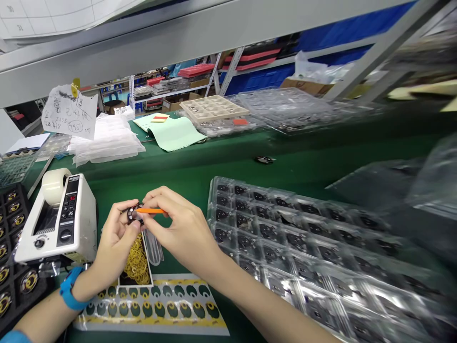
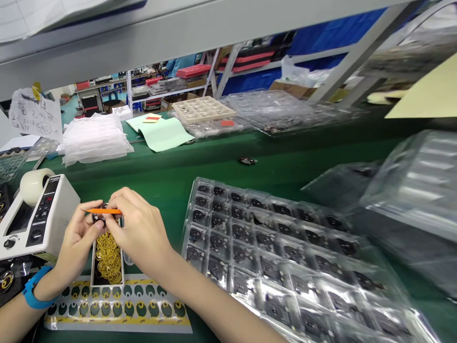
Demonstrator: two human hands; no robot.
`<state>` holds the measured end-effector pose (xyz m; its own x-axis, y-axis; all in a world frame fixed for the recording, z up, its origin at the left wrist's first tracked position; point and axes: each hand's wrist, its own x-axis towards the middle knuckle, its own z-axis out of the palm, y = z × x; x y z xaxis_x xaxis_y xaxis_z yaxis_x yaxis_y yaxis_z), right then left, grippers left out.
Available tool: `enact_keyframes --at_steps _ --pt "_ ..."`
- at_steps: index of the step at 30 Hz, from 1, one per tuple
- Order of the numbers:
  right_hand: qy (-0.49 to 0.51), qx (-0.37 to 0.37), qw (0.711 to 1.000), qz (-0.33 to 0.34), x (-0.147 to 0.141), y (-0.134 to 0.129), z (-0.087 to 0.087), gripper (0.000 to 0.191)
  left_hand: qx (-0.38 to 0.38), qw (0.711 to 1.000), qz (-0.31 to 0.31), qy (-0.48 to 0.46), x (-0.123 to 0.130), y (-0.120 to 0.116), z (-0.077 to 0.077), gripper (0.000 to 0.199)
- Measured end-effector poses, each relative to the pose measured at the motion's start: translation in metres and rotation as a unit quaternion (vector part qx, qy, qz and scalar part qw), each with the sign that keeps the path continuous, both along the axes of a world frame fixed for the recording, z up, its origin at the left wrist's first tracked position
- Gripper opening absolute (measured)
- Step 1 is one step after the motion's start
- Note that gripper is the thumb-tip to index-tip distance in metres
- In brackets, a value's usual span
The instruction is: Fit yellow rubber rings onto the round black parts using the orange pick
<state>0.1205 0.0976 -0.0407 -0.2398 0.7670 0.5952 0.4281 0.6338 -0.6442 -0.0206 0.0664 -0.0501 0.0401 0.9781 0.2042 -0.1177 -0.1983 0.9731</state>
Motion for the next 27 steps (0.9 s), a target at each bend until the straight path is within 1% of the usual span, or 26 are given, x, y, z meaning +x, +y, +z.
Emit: enact_keyframes --at_steps 5,8,11,12,14,16,18,20,23,24,25,27 --pt "-0.002 0.029 1.000 0.003 -0.003 -0.003 -0.004 0.013 0.011 0.999 0.041 -0.006 0.002 0.001 -0.001 0.016" --pt "0.005 0.029 0.999 -0.015 -0.004 -0.004 -0.005 0.009 0.016 0.999 0.045 -0.018 0.002 0.000 0.000 0.016" --pt "0.025 0.004 0.999 -0.031 -0.003 -0.003 -0.003 0.009 0.022 0.998 0.035 -0.042 0.003 -0.001 -0.001 0.013" --pt "0.029 -0.010 0.999 -0.019 -0.003 -0.003 -0.001 0.008 0.025 0.998 0.032 -0.047 0.003 -0.001 -0.001 0.012" --pt "0.033 -0.044 0.998 0.028 -0.001 -0.002 0.002 0.003 0.033 0.998 0.024 -0.050 0.003 -0.002 -0.002 0.012" --pt "0.038 -0.067 0.995 0.070 0.000 -0.002 0.005 0.011 0.038 0.998 0.014 -0.040 0.002 -0.003 -0.003 0.012" --pt "0.039 -0.064 0.994 0.079 0.001 -0.001 0.006 0.018 0.040 0.999 0.011 -0.008 0.000 -0.003 -0.002 0.013" --pt "0.024 -0.041 0.997 0.068 0.001 0.000 0.005 0.019 0.038 0.996 0.013 0.075 -0.005 0.000 0.001 0.011" --pt "-0.008 0.028 0.998 0.057 0.001 0.003 0.003 0.013 0.061 0.974 0.037 0.213 -0.012 0.006 0.007 0.008" --pt "-0.004 0.063 0.997 0.055 0.001 0.003 0.002 0.009 0.075 0.968 0.055 0.232 -0.014 0.009 0.009 0.006" --pt "0.011 0.106 0.993 0.050 0.001 0.003 0.002 0.007 0.084 0.966 0.077 0.230 -0.016 0.011 0.011 0.005" --pt "0.051 0.205 0.977 0.025 0.003 0.000 0.003 0.016 0.071 0.974 0.109 0.185 -0.019 0.015 0.013 0.008"
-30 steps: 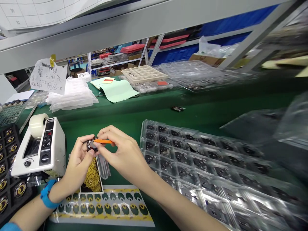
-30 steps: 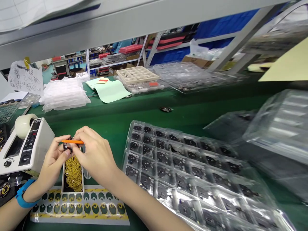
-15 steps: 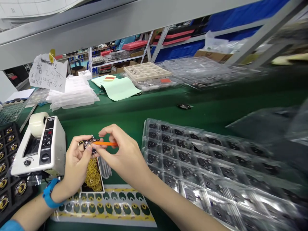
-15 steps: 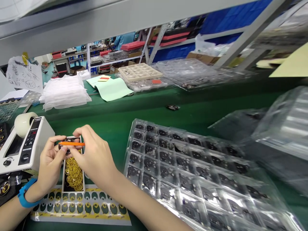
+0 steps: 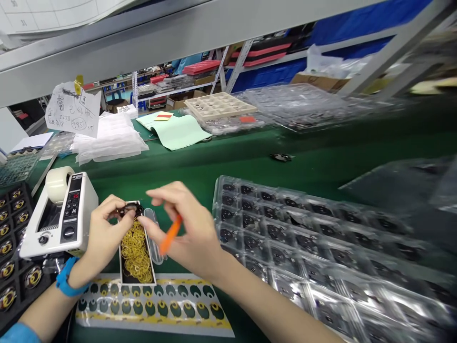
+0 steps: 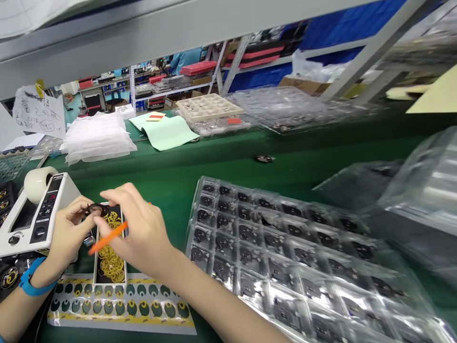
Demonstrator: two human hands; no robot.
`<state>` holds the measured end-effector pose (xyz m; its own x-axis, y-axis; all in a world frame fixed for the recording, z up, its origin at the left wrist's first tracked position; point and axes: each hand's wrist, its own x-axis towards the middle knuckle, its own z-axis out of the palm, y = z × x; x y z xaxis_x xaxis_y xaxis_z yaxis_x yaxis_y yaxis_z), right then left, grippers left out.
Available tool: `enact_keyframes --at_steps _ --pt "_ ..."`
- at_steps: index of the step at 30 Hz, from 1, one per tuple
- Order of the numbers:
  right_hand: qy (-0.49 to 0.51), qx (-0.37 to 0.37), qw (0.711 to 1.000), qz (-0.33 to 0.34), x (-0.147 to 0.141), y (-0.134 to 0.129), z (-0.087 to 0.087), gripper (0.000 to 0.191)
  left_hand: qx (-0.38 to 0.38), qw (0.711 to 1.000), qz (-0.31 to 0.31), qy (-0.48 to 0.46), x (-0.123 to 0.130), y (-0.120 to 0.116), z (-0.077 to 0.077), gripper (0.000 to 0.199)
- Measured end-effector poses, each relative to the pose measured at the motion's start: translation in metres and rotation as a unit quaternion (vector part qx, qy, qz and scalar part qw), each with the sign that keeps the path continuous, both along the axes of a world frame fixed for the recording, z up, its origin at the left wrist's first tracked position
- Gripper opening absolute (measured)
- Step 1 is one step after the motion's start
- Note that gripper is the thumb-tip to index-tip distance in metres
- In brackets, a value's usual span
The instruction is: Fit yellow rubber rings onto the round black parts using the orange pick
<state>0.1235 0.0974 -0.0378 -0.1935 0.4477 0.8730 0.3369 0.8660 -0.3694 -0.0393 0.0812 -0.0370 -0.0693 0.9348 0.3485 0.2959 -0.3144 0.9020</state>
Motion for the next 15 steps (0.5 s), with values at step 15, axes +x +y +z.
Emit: enact_keyframes --at_steps 15 --pt "-0.053 0.142 0.987 -0.051 -0.006 0.012 -0.012 0.015 -0.095 0.979 -0.061 -0.167 0.014 -0.020 0.005 0.026"
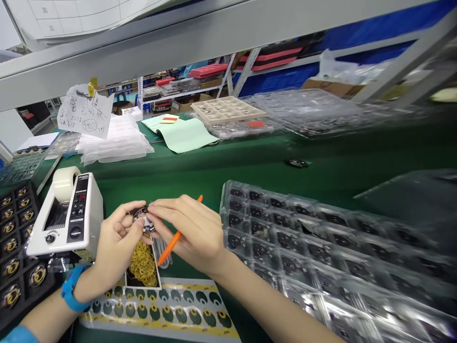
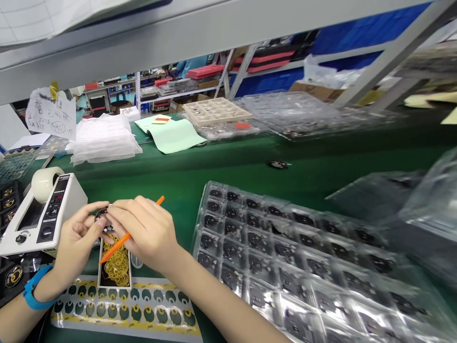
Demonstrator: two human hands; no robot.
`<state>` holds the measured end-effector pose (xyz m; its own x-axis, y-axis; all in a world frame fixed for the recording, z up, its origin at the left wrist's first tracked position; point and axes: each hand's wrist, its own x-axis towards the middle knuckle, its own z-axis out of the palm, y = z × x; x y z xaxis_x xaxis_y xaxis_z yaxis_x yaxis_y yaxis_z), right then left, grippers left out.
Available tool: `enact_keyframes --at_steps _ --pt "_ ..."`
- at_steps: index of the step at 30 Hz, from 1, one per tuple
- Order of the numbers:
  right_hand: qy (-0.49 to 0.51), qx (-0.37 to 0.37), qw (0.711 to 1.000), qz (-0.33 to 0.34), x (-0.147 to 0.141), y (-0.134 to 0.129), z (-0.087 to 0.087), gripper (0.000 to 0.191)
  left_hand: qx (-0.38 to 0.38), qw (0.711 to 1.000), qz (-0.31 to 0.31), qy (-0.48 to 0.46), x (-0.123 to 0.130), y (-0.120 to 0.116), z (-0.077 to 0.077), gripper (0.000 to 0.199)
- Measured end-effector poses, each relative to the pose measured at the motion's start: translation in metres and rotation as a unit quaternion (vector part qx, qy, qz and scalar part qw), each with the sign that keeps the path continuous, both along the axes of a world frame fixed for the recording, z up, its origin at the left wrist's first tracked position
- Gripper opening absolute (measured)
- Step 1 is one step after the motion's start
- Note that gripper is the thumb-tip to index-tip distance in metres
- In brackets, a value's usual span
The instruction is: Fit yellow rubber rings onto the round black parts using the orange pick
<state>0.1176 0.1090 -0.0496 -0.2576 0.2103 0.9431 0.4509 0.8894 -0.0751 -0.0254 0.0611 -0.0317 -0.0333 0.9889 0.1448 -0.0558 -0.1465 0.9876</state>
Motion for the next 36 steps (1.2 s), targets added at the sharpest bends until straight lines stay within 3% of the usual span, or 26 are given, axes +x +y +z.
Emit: enact_keyframes --at_steps 10,17,23,25,27,29,32,36 --pt "-0.037 0.046 0.998 -0.005 0.002 0.001 -0.002 0.010 0.052 0.996 0.052 0.057 0.003 -0.005 -0.009 0.023" --pt "-0.044 0.039 0.998 -0.033 0.002 -0.003 -0.005 0.009 0.099 0.983 0.089 0.122 0.004 -0.007 -0.015 0.021" --pt "-0.036 0.044 0.997 -0.044 -0.004 -0.002 -0.008 0.011 0.058 0.988 0.106 0.095 0.008 -0.007 -0.009 0.020" --pt "-0.016 0.000 1.000 -0.012 -0.003 -0.001 -0.005 0.013 0.028 0.995 0.081 0.046 0.006 -0.003 -0.008 0.020" --pt "0.023 -0.094 0.994 0.042 0.003 -0.001 0.001 0.010 -0.002 0.998 0.057 0.000 0.003 0.002 -0.007 0.019" --pt "0.054 -0.218 0.971 0.088 0.010 -0.001 0.009 0.002 -0.026 0.999 0.034 -0.033 -0.001 0.006 -0.006 0.019" --pt "0.012 -0.362 0.921 0.141 0.019 0.002 0.017 0.011 -0.041 0.998 -0.002 -0.054 -0.007 0.010 -0.005 0.019" --pt "-0.094 -0.379 0.893 0.224 0.021 0.005 0.019 0.012 -0.052 0.997 -0.038 -0.051 -0.009 0.009 -0.001 0.017"
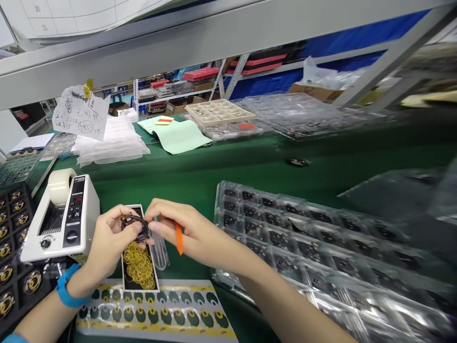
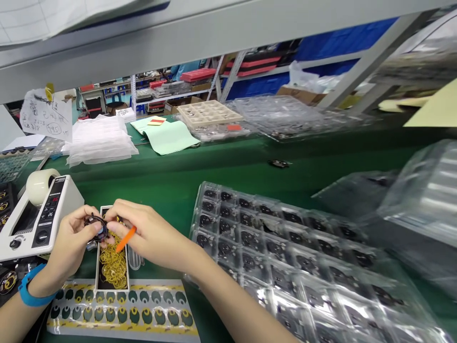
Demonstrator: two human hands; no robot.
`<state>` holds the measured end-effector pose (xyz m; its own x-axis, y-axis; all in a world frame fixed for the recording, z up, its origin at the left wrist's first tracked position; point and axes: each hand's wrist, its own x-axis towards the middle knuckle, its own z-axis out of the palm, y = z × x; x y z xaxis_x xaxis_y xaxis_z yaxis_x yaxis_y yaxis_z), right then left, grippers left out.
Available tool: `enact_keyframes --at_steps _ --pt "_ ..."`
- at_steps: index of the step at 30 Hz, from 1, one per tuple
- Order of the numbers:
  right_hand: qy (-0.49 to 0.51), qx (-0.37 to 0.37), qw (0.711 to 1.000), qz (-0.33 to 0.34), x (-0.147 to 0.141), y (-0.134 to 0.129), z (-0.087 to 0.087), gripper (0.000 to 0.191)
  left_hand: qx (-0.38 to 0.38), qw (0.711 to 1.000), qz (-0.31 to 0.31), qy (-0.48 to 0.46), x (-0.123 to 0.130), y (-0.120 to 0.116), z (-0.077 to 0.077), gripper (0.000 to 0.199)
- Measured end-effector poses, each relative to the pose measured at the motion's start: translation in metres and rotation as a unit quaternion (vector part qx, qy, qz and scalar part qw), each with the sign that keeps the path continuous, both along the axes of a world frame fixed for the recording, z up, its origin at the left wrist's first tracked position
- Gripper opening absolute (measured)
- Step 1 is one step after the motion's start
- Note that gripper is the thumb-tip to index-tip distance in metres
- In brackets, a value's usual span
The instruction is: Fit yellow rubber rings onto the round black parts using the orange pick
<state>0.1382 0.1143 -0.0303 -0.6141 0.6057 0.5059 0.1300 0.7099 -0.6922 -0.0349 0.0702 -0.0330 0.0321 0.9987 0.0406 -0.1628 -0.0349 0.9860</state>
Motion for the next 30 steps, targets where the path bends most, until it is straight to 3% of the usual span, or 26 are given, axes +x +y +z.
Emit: enact_keyframes --at_steps 6,12,15,21,23,25,28,30 --pt "-0.006 0.029 0.999 0.040 -0.005 -0.005 -0.005 0.019 0.025 0.998 0.019 0.058 0.003 -0.001 0.004 0.012" --pt "0.041 -0.124 0.990 0.047 -0.017 -0.002 -0.012 0.044 0.049 0.997 0.035 0.057 0.000 0.002 0.002 0.009" --pt "0.072 -0.161 0.983 0.052 -0.020 0.002 -0.014 0.050 0.042 0.996 0.063 0.039 -0.002 0.004 0.000 0.012" --pt "0.078 -0.172 0.981 -0.046 -0.021 0.001 -0.015 0.052 0.077 0.987 0.117 0.084 -0.005 0.006 -0.004 0.011" --pt "0.090 -0.204 0.973 -0.061 -0.023 -0.003 -0.014 0.051 0.144 0.965 0.150 0.159 -0.007 0.006 -0.009 0.007" --pt "0.112 -0.262 0.958 -0.030 -0.025 -0.007 -0.013 0.049 0.255 0.913 0.174 0.265 -0.010 0.006 -0.015 0.011" --pt "0.159 -0.370 0.915 0.033 -0.029 -0.012 -0.011 0.043 0.391 0.823 0.155 0.380 -0.014 0.009 -0.024 0.024" --pt "0.195 -0.417 0.886 0.052 -0.030 -0.013 -0.012 0.042 0.418 0.799 0.134 0.411 -0.015 0.011 -0.026 0.026"
